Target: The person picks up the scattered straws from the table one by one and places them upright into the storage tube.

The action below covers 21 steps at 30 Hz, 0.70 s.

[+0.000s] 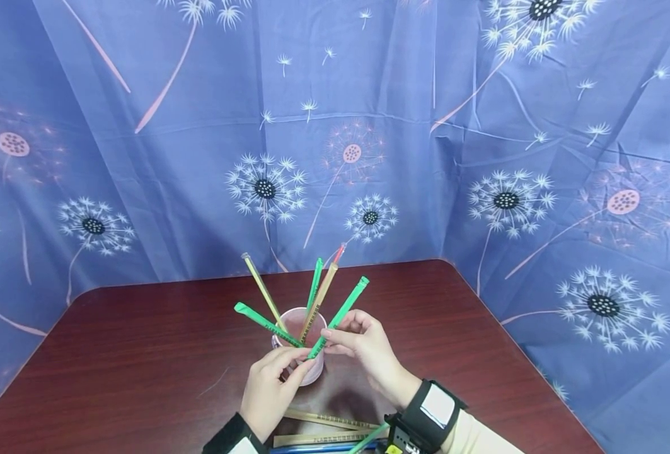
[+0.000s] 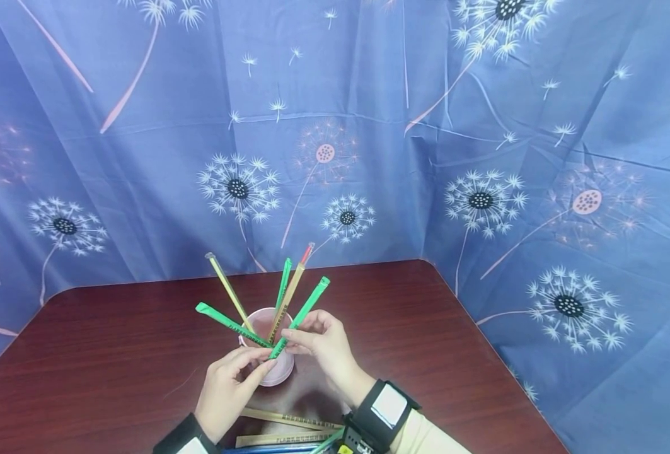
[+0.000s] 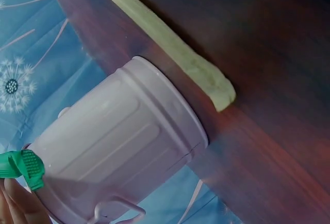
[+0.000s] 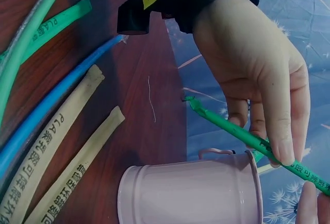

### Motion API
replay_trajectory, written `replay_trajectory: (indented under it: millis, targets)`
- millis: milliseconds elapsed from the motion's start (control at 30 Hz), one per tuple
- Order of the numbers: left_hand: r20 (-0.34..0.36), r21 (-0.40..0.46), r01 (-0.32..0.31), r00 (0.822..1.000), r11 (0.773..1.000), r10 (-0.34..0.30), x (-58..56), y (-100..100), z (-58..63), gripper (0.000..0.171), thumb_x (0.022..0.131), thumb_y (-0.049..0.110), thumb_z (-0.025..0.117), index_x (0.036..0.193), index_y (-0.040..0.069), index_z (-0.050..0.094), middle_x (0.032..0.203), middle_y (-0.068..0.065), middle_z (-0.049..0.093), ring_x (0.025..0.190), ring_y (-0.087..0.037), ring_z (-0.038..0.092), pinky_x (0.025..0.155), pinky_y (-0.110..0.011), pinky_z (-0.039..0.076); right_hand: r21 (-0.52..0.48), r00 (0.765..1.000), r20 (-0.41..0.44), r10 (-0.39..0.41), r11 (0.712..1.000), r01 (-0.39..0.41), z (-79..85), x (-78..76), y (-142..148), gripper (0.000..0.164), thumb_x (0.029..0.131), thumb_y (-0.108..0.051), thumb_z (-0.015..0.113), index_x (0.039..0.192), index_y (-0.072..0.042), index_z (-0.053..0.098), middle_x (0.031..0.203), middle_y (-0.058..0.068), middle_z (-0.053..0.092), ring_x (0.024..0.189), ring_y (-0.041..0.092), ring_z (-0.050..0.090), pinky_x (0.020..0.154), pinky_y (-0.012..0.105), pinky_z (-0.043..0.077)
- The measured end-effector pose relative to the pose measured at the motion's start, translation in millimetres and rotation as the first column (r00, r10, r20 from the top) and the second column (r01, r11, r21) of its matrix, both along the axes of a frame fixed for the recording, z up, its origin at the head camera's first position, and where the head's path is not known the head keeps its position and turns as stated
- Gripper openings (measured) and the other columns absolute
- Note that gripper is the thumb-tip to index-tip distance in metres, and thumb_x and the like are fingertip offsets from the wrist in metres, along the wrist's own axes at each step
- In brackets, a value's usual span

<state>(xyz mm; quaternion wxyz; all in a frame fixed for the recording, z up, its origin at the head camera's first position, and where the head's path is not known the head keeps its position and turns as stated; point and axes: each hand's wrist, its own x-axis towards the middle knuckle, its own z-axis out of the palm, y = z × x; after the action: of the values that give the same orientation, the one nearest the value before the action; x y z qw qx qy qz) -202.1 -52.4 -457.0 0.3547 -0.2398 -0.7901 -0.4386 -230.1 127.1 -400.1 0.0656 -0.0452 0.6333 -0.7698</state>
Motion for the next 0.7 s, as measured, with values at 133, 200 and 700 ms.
replay_trajectory:
  millis: [133, 200, 700]
  targets:
    - [0.005, -0.001, -0.001, 1.000, 1.000, 0.001, 0.5, 0.0, -0.8, 0.020, 0.073, 0.002, 0.083, 0.090, 0.008, 0.075, 0.075, 0.006, 0.065, 0.064, 0.007, 0.054, 0.053, -0.006, 0.044, -0.019, 1.000, 0.000, -0.022, 1.000, 0.022, 1.0, -1.1, 0.7, 0.015, 0.086, 0.000, 0.069, 0.092, -0.004, 0.057, 0.078, 0.001, 0.064, 0.073, 0.015, 0.071, 0.076, 0.037, 0.062]
    - [0.015, -0.007, -0.011, 1.000, 1.000, 0.011, 0.3, -0.3, -1.7, 0.019, 0.073, 0.003, 0.083, 0.090, 0.009, 0.076, 0.075, 0.007, 0.065, 0.064, 0.008, 0.053, 0.054, -0.006, 0.044, -0.035, 0.999, -0.010, -0.050, 0.998, 0.050, 2.7, -2.6, 1.5, 0.014, 0.087, -0.001, 0.069, 0.096, -0.003, 0.058, 0.081, 0.001, 0.066, 0.074, 0.015, 0.072, 0.077, 0.038, 0.062]
    - [0.028, 0.017, -0.040, 0.999, 0.999, 0.039, -2.2, -1.3, -3.4, 0.020, 0.075, 0.005, 0.083, 0.092, 0.011, 0.075, 0.081, 0.005, 0.065, 0.067, 0.004, 0.054, 0.054, -0.010, 0.046, -0.178, 0.964, -0.116, -0.238, 0.960, 0.215, 13.9, -11.2, 11.3, 0.012, 0.088, 0.004, 0.067, 0.091, -0.008, 0.065, 0.077, 0.002, 0.071, 0.070, 0.018, 0.073, 0.071, 0.039, 0.062]
